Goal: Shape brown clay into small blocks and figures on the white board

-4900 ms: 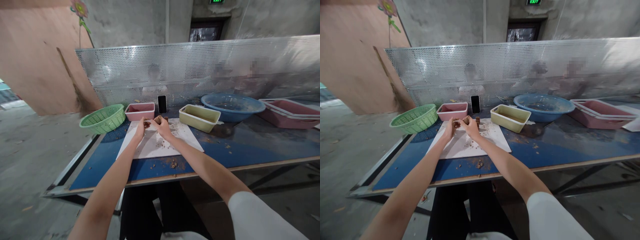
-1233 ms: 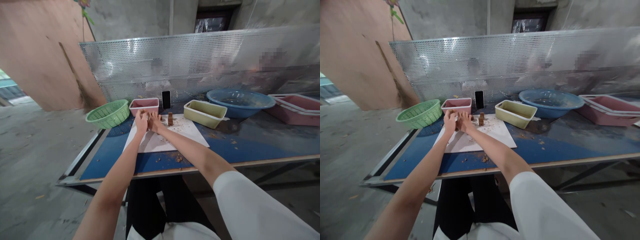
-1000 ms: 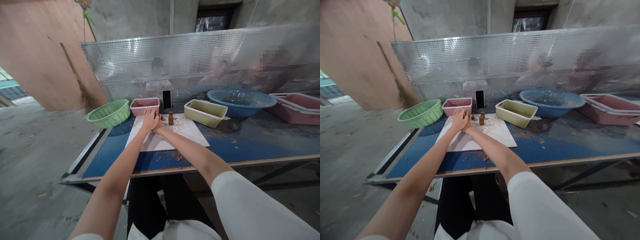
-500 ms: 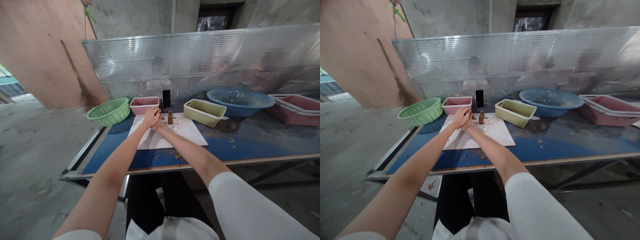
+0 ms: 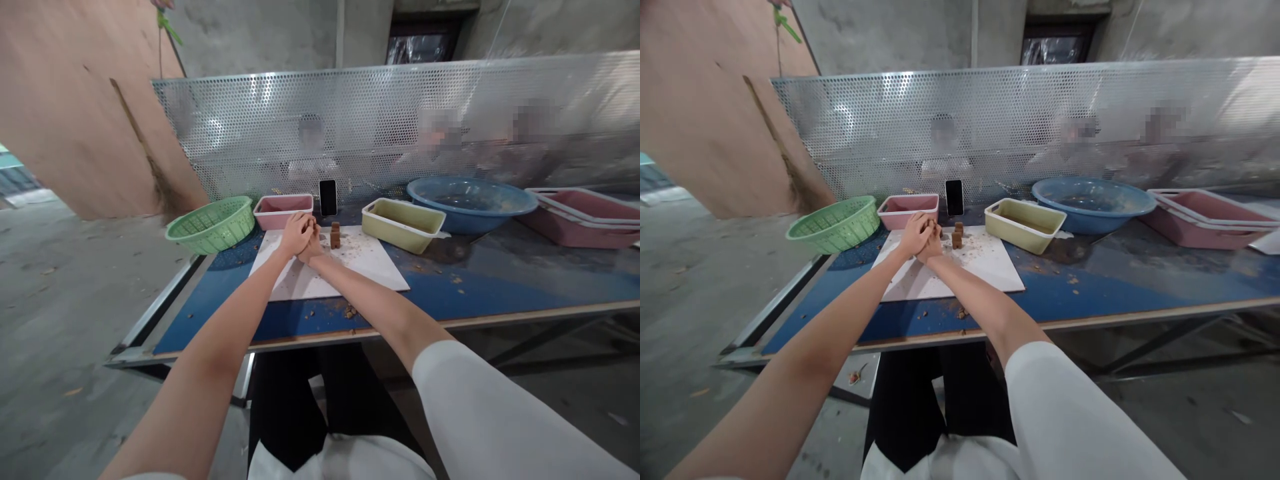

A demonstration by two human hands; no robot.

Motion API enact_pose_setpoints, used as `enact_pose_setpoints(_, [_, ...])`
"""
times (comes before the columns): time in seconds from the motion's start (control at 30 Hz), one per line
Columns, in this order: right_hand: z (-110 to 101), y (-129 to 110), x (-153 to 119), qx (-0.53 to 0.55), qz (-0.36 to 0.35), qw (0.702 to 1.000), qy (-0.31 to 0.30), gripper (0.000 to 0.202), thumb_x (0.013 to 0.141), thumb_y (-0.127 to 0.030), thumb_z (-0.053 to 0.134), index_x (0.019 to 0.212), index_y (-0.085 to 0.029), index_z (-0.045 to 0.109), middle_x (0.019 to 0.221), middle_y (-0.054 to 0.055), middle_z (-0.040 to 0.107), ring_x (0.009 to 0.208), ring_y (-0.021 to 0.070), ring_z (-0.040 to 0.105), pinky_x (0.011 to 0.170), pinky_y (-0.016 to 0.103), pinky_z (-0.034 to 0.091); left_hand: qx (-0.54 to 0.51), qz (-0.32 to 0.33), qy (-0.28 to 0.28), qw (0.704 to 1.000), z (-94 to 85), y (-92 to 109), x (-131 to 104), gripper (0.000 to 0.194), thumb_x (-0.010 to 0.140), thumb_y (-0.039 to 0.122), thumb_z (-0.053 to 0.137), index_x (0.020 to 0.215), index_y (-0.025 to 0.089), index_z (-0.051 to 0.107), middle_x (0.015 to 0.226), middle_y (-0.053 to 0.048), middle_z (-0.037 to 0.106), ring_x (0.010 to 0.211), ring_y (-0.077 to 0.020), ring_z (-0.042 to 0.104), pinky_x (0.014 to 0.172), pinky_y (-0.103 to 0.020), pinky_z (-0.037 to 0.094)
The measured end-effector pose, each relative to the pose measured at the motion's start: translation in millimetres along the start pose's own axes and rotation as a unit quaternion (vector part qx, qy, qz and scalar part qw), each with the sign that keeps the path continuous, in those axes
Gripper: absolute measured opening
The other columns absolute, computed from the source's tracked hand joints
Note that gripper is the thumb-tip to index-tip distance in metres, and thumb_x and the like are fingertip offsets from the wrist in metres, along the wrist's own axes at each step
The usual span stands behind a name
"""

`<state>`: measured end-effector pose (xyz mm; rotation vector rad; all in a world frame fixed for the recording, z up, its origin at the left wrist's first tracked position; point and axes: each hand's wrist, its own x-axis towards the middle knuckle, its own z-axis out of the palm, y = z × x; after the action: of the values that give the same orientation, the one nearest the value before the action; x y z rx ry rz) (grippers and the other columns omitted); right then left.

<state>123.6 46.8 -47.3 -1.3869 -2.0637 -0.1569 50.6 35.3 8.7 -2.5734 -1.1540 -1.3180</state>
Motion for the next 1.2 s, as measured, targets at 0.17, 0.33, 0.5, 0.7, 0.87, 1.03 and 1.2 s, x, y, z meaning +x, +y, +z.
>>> enact_pose_setpoints(0.17, [-5,-4,-5,-0.026,0.005,0.999,-0.027,0.057,0.099,-0.013,0.047,0.156,-0.006,0.044,0.158,0.023,0.046,0.153,0.0362,0.030,0.127,0.055,0.021,0.000,-0.003,0.012,1.000,-2.0,-2,-3,0.020,0.093,0.016,0.050,0.104,0.020,0.067,0.111,-0.012,0.067,0.110,-0.0289,0.059,0.104,-0.047,0.047])
enact_pose_setpoints(0.33, [-9,0,-4,-0.039,-0.014,0.996,-0.082,0.060,0.099,-0.016,0.049,0.156,0.000,0.041,0.164,0.027,0.037,0.153,0.0391,0.027,0.128,0.057,0.013,0.014,-0.006,0.004,1.000,4.4,-10,-3,0.020,0.092,0.016,0.050,0.102,0.020,0.067,0.109,-0.012,0.067,0.107,-0.0294,0.060,0.102,-0.048,0.048])
enact_pose_setpoints(0.5, [-11,-1,3,-0.042,-0.029,0.993,-0.105,0.064,0.098,-0.020,0.053,0.158,-0.003,0.040,0.166,0.027,0.033,0.153,0.0406,0.025,0.125,0.060,0.017,0.031,-0.032,0.013,0.999,7.9,-17,-6,0.018,0.092,0.017,0.050,0.099,0.021,0.067,0.109,-0.013,0.066,0.107,-0.0307,0.060,0.101,-0.049,0.048])
enact_pose_setpoints(0.7, [-16,3,1,-0.031,-0.023,0.995,-0.097,0.060,0.099,-0.017,0.053,0.156,-0.004,0.042,0.163,0.023,0.041,0.149,0.0338,0.032,0.125,0.050,0.023,0.043,-0.032,0.013,0.998,12.7,-11,0,0.020,0.095,0.019,0.049,0.099,0.022,0.068,0.112,-0.011,0.066,0.110,-0.0305,0.058,0.105,-0.049,0.044])
enact_pose_setpoints(0.87, [-20,4,-5,-0.027,0.019,0.998,-0.060,0.054,0.105,-0.018,0.039,0.157,-0.004,0.040,0.163,0.022,0.040,0.150,0.0323,0.029,0.126,0.050,0.022,0.033,0.014,0.013,0.999,11.7,1,5,0.020,0.098,0.021,0.048,0.099,0.022,0.068,0.110,-0.010,0.068,0.108,-0.0286,0.059,0.103,-0.046,0.045])
enact_pose_setpoints(1.03, [-20,-8,-9,-0.027,-0.023,0.998,-0.052,0.059,0.101,-0.013,0.040,0.159,-0.002,0.038,0.161,0.026,0.041,0.152,0.0364,0.025,0.125,0.057,0.016,0.014,0.002,0.058,0.998,-0.6,-4,-11,0.018,0.101,0.026,0.048,0.106,0.022,0.066,0.112,-0.010,0.067,0.110,-0.0282,0.060,0.105,-0.047,0.045])
enact_pose_setpoints(1.2, [-15,-9,-2,0.009,-0.065,0.994,-0.083,0.063,0.093,-0.010,0.050,0.156,-0.003,0.044,0.157,0.026,0.048,0.151,0.0380,0.030,0.125,0.061,0.013,0.031,-0.043,0.073,0.996,-0.4,-14,-19,0.015,0.100,0.028,0.051,0.101,0.023,0.065,0.111,-0.011,0.067,0.109,-0.0301,0.061,0.104,-0.050,0.046])
